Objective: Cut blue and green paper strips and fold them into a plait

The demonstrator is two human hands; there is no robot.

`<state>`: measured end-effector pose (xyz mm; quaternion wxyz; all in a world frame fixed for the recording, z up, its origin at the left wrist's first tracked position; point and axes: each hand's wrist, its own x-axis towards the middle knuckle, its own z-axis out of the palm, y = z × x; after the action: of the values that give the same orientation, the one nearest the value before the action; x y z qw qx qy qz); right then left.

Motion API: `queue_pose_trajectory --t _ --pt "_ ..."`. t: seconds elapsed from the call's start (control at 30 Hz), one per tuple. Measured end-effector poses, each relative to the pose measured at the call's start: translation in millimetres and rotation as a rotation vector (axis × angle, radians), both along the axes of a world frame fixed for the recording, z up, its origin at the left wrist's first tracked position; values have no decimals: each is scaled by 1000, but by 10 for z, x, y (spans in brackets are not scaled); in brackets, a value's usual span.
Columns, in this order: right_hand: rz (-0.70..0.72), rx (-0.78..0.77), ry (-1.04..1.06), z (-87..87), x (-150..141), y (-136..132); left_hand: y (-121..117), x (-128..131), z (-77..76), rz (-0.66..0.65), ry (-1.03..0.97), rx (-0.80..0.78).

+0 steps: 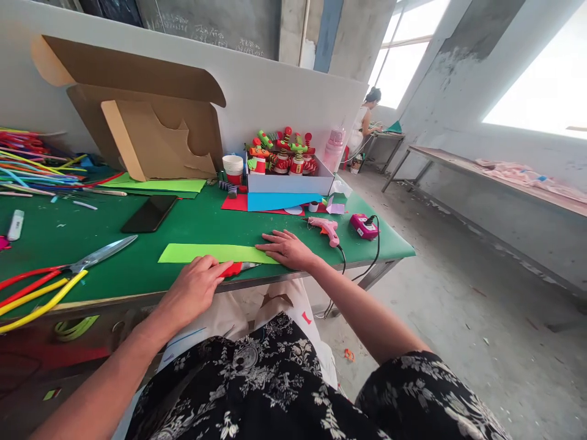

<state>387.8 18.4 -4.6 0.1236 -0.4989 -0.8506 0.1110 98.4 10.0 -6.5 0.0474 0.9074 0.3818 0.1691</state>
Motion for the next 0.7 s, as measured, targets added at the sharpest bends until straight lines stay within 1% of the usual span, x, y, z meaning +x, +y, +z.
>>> queue_pose_trajectory --t 0.07,0.17,0.27,0.37,0.57,0.7 --pt "-20 -11 -1 4 -12 -11 -13 92 25 -7 21 7" --pt "16 -31 9 10 61 11 -17 169 49 -23 46 -4" --pt "50 -30 -6 10 153 41 -11 228 47 -43 42 -23" --pt "52 -30 -39 4 176 46 -15 292 34 -67 18 -29" --pt "41 -37 -55 2 131 33 -40 298 46 -103 3 -81" --pt "25 -52 -55 22 123 24 -36 346 68 -108 5 -85"
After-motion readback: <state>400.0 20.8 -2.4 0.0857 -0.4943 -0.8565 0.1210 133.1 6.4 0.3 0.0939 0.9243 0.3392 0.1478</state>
